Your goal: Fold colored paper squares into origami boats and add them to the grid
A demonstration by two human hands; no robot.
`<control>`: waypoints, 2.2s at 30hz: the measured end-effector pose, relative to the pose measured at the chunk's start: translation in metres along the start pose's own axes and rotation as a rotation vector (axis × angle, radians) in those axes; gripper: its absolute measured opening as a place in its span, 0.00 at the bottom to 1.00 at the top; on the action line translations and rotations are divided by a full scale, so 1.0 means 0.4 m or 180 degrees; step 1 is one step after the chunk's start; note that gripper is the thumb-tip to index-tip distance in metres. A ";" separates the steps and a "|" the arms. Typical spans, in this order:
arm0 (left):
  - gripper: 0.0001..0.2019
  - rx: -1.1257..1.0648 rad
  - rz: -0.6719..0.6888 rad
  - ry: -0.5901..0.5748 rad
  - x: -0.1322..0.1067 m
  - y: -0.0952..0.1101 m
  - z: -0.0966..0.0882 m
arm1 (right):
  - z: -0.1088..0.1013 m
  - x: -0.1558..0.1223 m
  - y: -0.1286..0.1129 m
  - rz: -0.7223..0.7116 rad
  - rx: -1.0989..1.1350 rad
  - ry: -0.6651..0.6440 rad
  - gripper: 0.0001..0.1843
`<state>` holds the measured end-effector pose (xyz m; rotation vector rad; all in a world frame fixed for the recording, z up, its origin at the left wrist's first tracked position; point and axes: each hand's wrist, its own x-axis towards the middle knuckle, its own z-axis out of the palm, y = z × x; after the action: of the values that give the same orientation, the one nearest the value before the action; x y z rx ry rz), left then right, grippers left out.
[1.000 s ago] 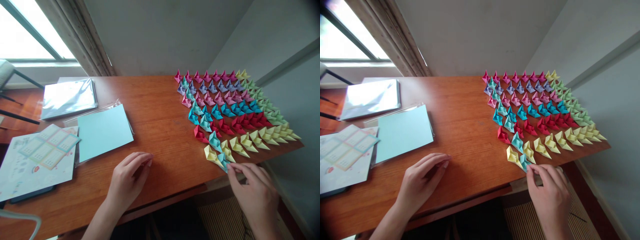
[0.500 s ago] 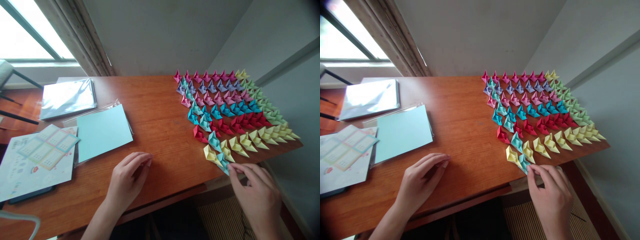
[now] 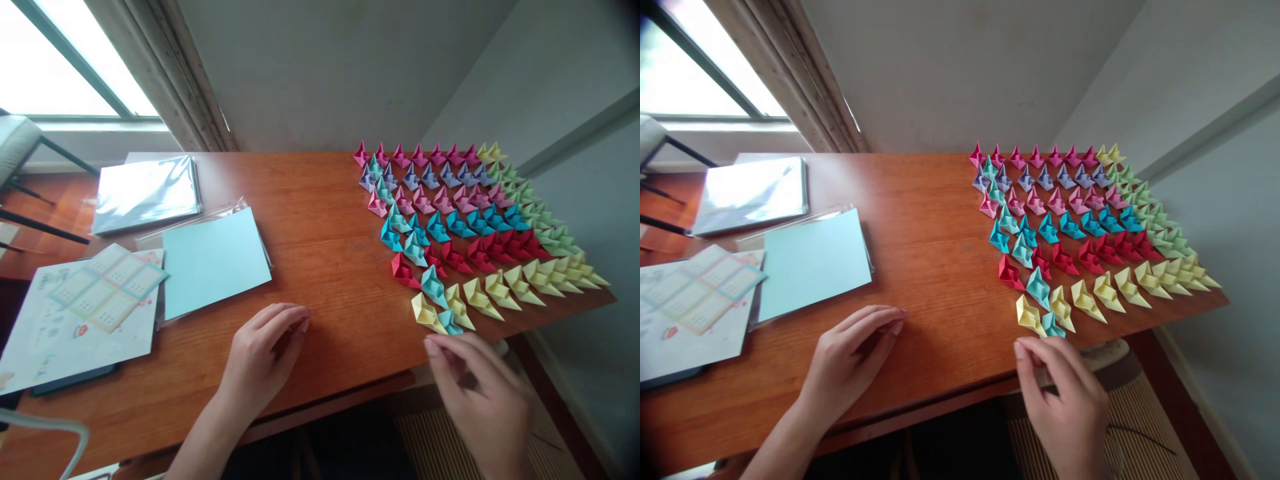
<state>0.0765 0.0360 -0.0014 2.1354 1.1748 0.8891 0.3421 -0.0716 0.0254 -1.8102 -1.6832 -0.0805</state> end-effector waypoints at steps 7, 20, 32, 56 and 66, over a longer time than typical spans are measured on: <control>0.08 -0.0307 -0.0224 0.0004 -0.004 0.008 0.000 | 0.180 0.114 -0.123 0.0210 0.1090 -0.0952 0.07; 0.14 0.1564 -0.0362 0.0865 -0.109 -0.062 -0.145 | 0.343 0.229 -0.248 -0.0586 0.1032 -0.1316 0.11; 0.36 0.2210 -0.0499 0.0400 -0.225 -0.097 -0.163 | 0.487 0.284 -0.481 -0.3003 0.0846 -0.1745 0.19; 0.32 0.2128 -0.0527 0.0462 -0.246 -0.089 -0.174 | 0.601 0.359 -0.578 -0.2706 0.0399 -0.1569 0.25; 0.26 0.2040 -0.0319 0.0541 -0.236 -0.079 -0.176 | 0.526 0.373 -0.465 -0.1961 0.0424 -0.1615 0.32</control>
<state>-0.0312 -0.0211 -0.0063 2.4868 1.8293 0.7206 0.1187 0.1542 0.0070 -1.2140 -2.4922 0.2426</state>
